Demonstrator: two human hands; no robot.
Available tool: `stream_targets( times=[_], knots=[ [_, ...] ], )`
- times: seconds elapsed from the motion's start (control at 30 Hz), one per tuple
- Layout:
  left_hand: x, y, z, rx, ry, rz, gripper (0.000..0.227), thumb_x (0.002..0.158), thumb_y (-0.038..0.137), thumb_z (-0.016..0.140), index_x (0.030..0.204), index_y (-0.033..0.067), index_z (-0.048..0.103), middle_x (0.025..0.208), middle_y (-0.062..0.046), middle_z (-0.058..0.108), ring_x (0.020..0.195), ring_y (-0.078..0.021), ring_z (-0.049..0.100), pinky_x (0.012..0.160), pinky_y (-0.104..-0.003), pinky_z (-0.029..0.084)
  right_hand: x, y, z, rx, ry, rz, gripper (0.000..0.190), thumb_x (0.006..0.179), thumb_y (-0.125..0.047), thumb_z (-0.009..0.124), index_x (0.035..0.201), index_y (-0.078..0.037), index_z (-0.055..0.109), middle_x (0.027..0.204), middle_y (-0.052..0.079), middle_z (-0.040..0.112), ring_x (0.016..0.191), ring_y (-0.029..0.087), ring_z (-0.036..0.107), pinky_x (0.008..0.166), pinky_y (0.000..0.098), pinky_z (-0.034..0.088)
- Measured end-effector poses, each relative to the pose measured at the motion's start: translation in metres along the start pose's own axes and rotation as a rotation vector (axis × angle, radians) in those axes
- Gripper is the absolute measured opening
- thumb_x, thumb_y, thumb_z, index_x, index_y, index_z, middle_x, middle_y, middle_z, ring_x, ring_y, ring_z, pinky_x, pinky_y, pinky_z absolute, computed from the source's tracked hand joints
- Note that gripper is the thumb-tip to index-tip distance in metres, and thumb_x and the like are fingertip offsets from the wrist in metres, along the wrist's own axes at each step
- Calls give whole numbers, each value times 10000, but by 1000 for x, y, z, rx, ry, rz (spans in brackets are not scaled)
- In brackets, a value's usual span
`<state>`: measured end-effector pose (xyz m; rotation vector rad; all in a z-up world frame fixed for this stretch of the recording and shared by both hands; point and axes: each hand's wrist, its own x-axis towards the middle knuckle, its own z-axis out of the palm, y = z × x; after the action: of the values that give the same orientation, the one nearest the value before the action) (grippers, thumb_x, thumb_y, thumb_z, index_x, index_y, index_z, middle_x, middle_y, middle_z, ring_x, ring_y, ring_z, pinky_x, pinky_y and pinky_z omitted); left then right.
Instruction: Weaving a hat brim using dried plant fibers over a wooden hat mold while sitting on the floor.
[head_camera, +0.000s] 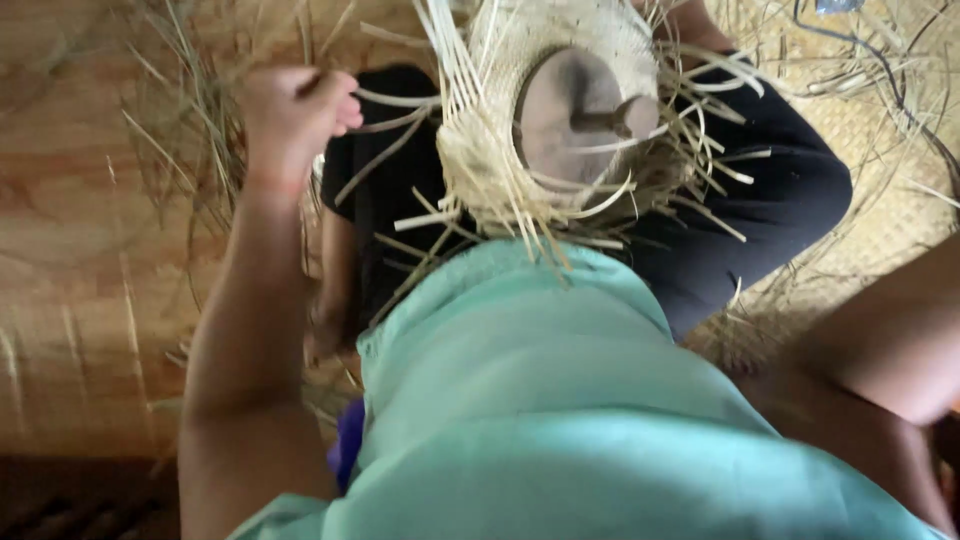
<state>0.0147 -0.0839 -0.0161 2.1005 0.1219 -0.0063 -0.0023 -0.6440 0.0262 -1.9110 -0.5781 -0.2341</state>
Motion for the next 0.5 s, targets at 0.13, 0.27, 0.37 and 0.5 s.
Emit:
stream_targets(
  times=[0.13, 0.27, 0.37, 0.5],
  knots=[
    [-26, 91, -9, -209, -55, 692, 166, 1141, -169, 585, 979, -162, 621, 892, -196, 679, 752, -230, 628, 697, -307, 529, 9, -46, 54, -124, -171, -30, 250, 897, -8, 553, 1118, 20, 667, 1189, 182, 633, 981, 288, 616, 911, 375, 518],
    [-47, 163, 15, 206, 360, 1110, 136, 889, -60, 704, 1023, -39, 690, 828, -147, 593, 675, -295, 460, 645, -439, 427, 53, -90, 104, -270, -313, -141, 286, 806, 59, 589, 1080, 52, 673, 1212, 223, 640, 964, 333, 635, 867, 402, 535],
    [-62, 193, 32, 45, 57, 1523, 212, 968, -32, 893, 1133, -104, 781, 1211, -217, 635, 1101, -362, 689, 943, -480, 653, 55, -110, 130, -363, -430, -162, 321, 738, 110, 613, 1051, 77, 676, 1229, 254, 644, 951, 369, 648, 833, 423, 547],
    [-74, 162, 56, 237, -149, 1328, 250, 1008, 67, 827, 1227, -13, 736, 1305, -145, 663, 1299, -286, 501, 1064, -492, 493, 50, -116, 142, -369, -586, -21, 328, 756, 140, 595, 1068, 56, 647, 1048, 210, 665, 744, 307, 657, 641, 366, 560]
  ],
)
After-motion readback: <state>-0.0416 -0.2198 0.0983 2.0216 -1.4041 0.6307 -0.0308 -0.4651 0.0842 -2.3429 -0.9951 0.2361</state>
